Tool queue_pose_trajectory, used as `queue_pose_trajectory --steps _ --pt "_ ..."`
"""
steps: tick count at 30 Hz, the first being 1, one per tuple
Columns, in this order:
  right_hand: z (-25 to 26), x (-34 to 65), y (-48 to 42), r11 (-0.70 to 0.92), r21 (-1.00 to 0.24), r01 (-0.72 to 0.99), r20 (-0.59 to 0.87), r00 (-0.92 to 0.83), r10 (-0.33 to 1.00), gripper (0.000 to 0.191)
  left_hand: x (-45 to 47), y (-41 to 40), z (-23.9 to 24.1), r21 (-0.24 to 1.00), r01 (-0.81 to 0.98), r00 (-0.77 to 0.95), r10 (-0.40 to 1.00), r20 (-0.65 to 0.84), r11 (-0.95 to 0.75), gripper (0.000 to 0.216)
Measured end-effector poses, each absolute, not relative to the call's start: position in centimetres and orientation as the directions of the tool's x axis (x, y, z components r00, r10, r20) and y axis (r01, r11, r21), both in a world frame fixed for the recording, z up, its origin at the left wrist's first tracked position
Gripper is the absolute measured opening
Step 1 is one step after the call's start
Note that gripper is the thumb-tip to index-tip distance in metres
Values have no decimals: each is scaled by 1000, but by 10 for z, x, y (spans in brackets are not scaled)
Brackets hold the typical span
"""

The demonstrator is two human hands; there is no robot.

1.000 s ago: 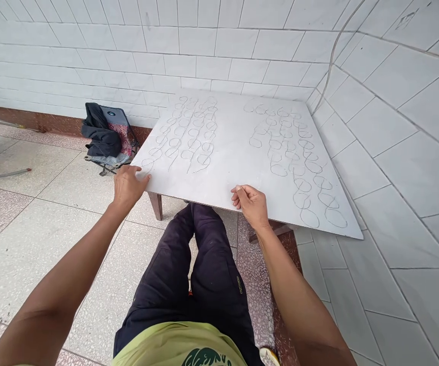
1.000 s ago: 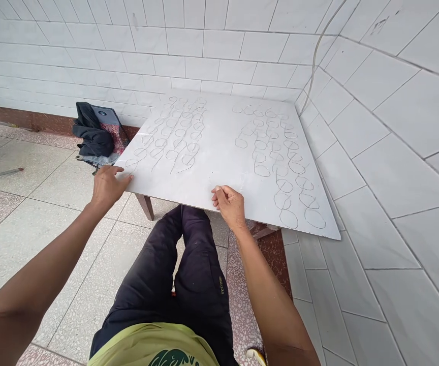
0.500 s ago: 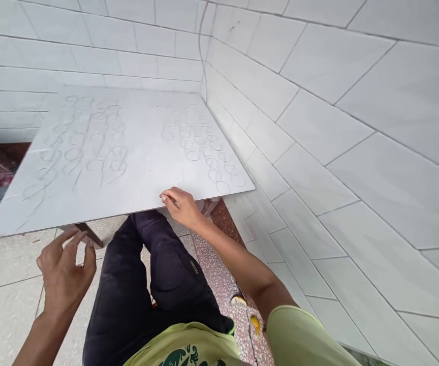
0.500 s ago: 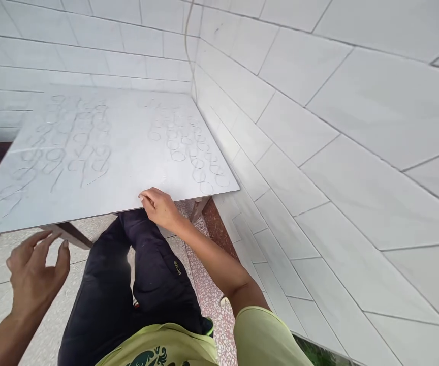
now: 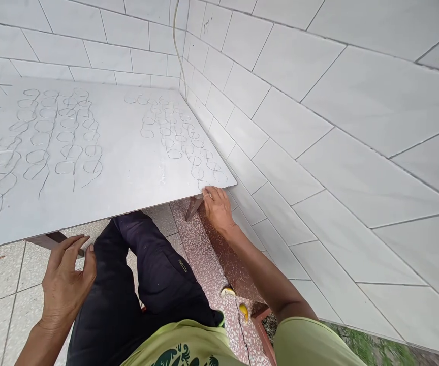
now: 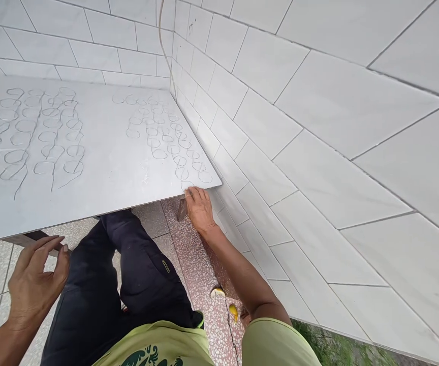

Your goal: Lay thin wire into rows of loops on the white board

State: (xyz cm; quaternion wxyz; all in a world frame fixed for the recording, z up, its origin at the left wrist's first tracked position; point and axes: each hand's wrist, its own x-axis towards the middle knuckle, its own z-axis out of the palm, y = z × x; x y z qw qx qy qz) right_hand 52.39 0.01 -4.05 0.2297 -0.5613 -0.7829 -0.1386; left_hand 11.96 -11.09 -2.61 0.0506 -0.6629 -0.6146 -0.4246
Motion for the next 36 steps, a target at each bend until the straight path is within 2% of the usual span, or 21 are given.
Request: queue_pose_trajectory --steps 4,6,8,11,14,17,20,24,26,28,30,33,35,36 --pt "-42 532 9 414 9 910 534 -354 768 36 123 -101 -21 430 869 -97 770 631 -243 35" --pt "-39 532 12 478 -8 878 558 -393 730 32 124 -98 -18 406 878 -75 764 641 -255 32" --pt "-33 527 11 545 -97 832 603 -387 698 30 128 -96 -13 394 878 -54 763 644 -271 30" --pt "-18 507 4 609 -369 702 662 -262 702 27 139 -95 0 419 856 -37 772 634 -303 30" --pt "1 477 -4 572 -646 506 603 -121 788 23 156 -95 21 500 812 -60 809 584 -301 35" --pt "15 448 -4 478 -801 360 483 -82 872 22 171 -90 40 598 747 -83 851 518 -291 39" --pt "19 424 5 412 -874 257 406 -80 911 23 180 -81 47 729 633 -106 903 416 -261 41" --pt "19 402 20 369 -915 160 360 -84 929 22 186 -72 42 942 326 -100 988 117 -79 47" --pt "19 394 24 393 -908 143 381 -101 919 21 189 -71 38 985 170 -33 999 8 -3 50" --pt "19 387 26 410 -904 121 395 -127 910 21 191 -73 35 994 108 -19 999 -26 28 50" --pt "17 381 26 402 -911 89 388 -145 910 22 190 -76 35 984 179 -150 989 15 12 48" --pt "15 374 27 376 -925 47 364 -168 916 22 181 -81 35 895 444 -404 883 240 -40 43" --pt "13 370 27 364 -930 42 350 -193 917 22 173 -84 35 837 544 -403 857 321 -58 43" --pt "13 368 26 361 -931 45 346 -204 916 22 170 -85 34 840 538 -363 882 301 -66 44"
